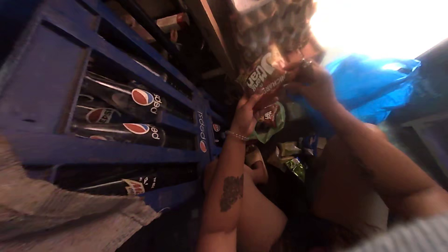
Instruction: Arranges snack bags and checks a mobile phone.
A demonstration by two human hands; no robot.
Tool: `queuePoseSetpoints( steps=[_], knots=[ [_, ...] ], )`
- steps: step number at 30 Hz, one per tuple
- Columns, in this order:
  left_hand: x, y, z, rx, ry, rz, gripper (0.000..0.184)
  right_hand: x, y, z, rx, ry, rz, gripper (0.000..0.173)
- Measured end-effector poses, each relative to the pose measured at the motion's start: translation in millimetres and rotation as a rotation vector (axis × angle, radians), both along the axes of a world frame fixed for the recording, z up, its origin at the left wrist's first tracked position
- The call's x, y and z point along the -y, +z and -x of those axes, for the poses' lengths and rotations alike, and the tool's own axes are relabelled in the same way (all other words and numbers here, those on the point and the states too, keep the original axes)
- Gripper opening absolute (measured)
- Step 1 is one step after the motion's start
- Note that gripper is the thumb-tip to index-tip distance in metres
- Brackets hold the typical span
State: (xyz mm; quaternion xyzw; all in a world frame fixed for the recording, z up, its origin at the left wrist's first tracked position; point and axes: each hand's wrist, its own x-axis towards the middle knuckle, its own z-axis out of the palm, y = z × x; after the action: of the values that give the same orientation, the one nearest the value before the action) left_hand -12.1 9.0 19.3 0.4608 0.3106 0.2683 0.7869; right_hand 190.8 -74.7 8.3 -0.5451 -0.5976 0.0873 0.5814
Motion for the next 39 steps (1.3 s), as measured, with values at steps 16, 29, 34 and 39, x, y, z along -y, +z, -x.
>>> queuePoseSetpoints(
  steps=[16, 29, 34, 39],
  knots=[
    [-18.7, -29.6, -1.3, -0.337, 0.254, -1.439, 0.103, 3.6, 12.1, -5.6, -0.87, 0.095, 0.42, 0.013],
    [1.9, -5.0, -2.8, -0.202, 0.35, -0.697, 0.052, 11.0, 16.4, 1.9, -0.568, 0.142, 0.314, 0.049],
    [6.4, -6.7, -2.6, -0.199, 0.379, -0.82, 0.054, 11.2, 13.4, 3.4, -0.565, 0.186, 0.295, 0.05],
    [1.8, -14.2, -2.4, -0.049, 0.365, -0.858, 0.05, 11.3, 11.4, 3.9, -0.547, 0.18, 0.266, 0.049]
  ],
)
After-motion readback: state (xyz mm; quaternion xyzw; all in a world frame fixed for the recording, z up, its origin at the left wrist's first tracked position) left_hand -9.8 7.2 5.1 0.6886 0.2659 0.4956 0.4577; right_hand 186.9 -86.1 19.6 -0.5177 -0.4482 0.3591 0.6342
